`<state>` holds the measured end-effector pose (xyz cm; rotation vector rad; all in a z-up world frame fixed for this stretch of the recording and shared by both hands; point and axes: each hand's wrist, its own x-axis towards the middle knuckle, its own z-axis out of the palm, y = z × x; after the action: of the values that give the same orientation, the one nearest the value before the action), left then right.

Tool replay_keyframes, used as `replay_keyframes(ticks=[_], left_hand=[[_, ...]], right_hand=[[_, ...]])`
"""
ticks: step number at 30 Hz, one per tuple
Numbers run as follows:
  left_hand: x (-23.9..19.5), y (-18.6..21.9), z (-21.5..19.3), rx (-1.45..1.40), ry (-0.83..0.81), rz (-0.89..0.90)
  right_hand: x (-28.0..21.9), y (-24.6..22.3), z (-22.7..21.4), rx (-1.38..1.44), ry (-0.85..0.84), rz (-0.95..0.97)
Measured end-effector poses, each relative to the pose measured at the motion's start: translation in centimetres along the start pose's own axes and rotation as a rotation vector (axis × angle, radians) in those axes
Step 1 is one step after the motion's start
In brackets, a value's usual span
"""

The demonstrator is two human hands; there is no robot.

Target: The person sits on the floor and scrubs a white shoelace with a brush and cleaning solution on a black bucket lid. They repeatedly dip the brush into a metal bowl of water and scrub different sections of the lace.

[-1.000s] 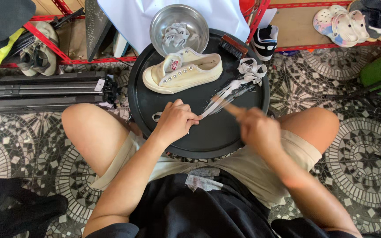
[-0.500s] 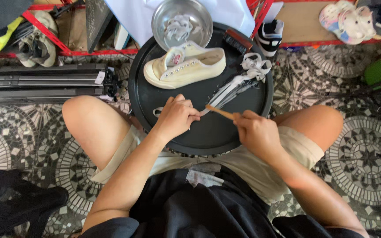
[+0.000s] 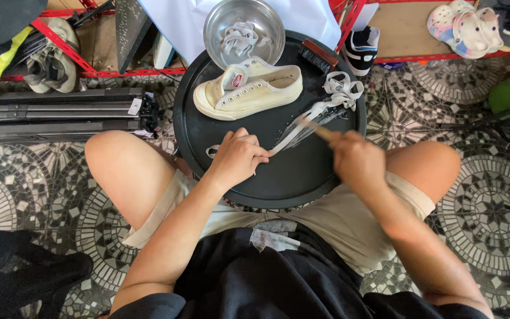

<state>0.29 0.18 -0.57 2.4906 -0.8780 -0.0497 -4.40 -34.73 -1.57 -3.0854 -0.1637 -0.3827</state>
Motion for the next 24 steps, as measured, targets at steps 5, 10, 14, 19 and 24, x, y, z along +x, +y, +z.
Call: replay_keyframes(ticks=[5, 10, 14, 19, 24], left_hand=[[-0.1, 0.5, 0.1, 0.018, 0.02, -0.002], [0.0, 0.3, 0.0, 0.039, 0.016, -0.014], [-0.1, 0.0, 0.5, 0.044, 0.028, 0.023], [0.3, -0.1, 0.3, 0.055, 0.031, 0.033], [0.1, 0.5, -0.2, 0.025, 0.016, 0.006]], right_hand=[[-0.1, -0.6, -1.7, -0.01, 0.037, 0.011], [-0.7, -3.1, -4.1, 0.168, -0.044, -0.093], [0.3, 0.6, -0.4, -0.081, 0.064, -0.005], [-0.5, -2.6, -3.3, 0.244, -0.047, -0.105], [0.3, 0.5, 1.3, -0.024, 0.138, 0.004]])
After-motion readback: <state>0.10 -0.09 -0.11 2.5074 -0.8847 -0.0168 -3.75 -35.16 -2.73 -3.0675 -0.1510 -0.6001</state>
